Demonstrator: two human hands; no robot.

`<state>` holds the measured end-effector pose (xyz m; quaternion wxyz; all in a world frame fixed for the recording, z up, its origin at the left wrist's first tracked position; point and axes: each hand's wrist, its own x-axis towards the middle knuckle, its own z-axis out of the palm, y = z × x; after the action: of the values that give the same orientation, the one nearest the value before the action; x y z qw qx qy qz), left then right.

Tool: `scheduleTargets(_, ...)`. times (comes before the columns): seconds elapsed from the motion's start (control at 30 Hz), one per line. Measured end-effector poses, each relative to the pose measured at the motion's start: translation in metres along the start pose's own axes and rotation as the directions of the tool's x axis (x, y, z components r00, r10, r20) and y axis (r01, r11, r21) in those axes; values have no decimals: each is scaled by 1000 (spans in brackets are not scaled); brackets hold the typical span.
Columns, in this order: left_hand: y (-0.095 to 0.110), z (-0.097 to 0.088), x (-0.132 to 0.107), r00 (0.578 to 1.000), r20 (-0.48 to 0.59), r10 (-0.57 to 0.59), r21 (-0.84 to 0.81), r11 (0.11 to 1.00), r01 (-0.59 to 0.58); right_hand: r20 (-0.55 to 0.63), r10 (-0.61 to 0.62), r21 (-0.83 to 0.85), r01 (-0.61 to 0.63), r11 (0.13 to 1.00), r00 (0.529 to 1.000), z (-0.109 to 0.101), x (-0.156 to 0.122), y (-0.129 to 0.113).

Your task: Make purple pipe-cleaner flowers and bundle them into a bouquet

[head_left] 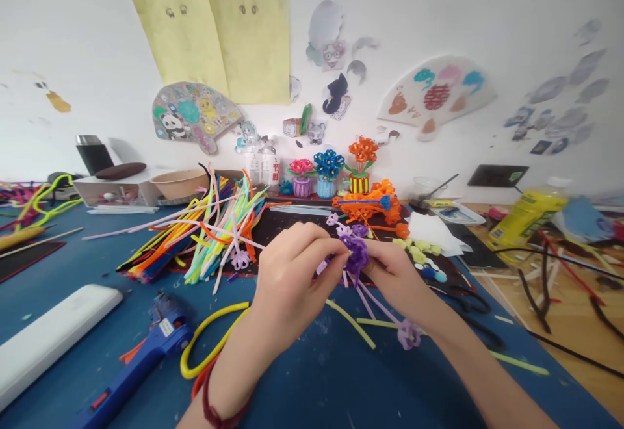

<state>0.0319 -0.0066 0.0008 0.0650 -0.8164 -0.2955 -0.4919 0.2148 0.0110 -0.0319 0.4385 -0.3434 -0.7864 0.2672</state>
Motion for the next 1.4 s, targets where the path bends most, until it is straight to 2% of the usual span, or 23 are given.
scheduleTargets(0.4, -1, 3, 0, 999, -21, 42, 16, 999, -41, 6, -36, 16, 36, 999, 999, -1, 0, -5)
scheduleTargets(0.93, -3, 5, -3, 998, 34, 60, 53, 997, -62, 17, -29, -26, 30, 999, 999, 0, 0, -1)
scheduleTargets(1.17, -1, -10, 3, 994, -112, 1, 0, 1000, -1, 22, 24, 39, -25, 999, 999, -3, 0, -1)
scheduleTargets(1.4, 1, -10, -3, 992, -15, 123, 55, 991, -122, -9, 2, 93, -1, 996, 1000, -2, -1, -3)
